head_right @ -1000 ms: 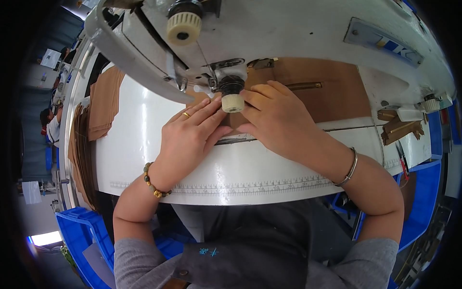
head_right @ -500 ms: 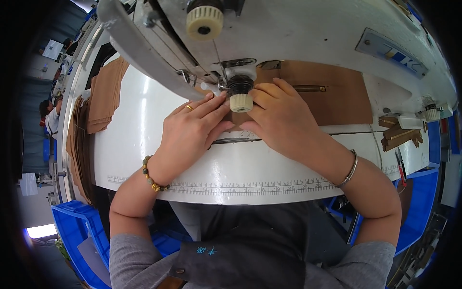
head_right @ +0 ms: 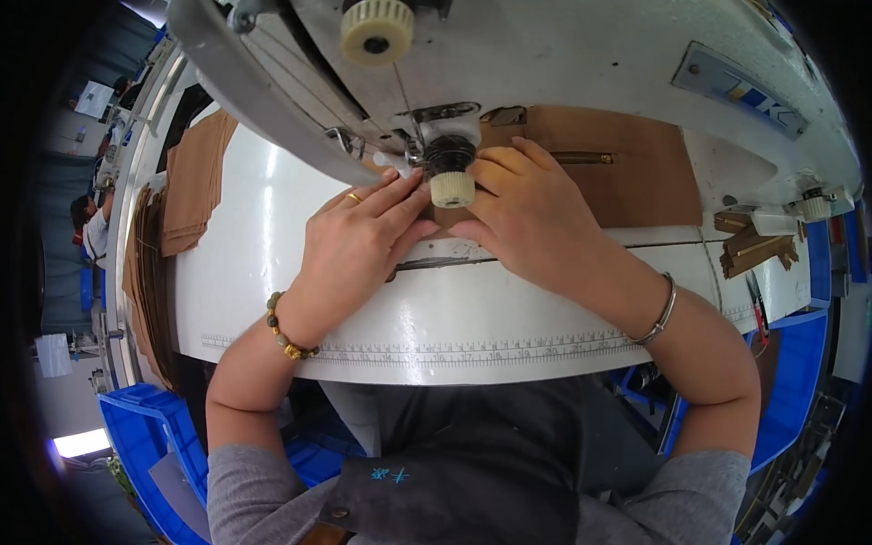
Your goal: Sewing a zipper onto a leather panel using an industrial sewing machine.
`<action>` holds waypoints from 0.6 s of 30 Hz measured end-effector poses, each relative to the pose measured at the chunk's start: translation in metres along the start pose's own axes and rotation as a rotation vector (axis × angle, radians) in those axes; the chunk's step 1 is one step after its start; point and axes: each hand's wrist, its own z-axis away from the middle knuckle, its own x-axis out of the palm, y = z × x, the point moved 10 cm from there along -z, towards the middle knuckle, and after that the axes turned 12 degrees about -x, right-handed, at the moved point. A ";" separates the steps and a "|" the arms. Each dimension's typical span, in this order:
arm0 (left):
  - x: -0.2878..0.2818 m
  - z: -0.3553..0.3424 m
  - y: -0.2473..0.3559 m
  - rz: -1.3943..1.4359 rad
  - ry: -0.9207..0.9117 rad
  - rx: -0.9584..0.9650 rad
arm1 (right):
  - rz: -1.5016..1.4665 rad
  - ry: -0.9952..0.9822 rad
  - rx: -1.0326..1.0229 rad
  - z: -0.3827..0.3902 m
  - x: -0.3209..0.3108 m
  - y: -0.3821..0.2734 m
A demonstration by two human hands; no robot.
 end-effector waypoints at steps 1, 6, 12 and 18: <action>0.000 0.000 0.000 0.000 0.000 0.001 | -0.002 0.001 0.002 0.000 0.000 0.001; 0.002 -0.001 0.000 -0.016 0.004 0.003 | -0.021 0.002 0.012 -0.001 0.001 0.002; 0.002 -0.001 0.000 -0.018 0.005 0.010 | -0.045 -0.019 0.022 0.002 0.002 0.004; 0.000 -0.002 -0.001 -0.010 0.006 -0.001 | -0.026 -0.013 -0.011 -0.002 -0.002 0.000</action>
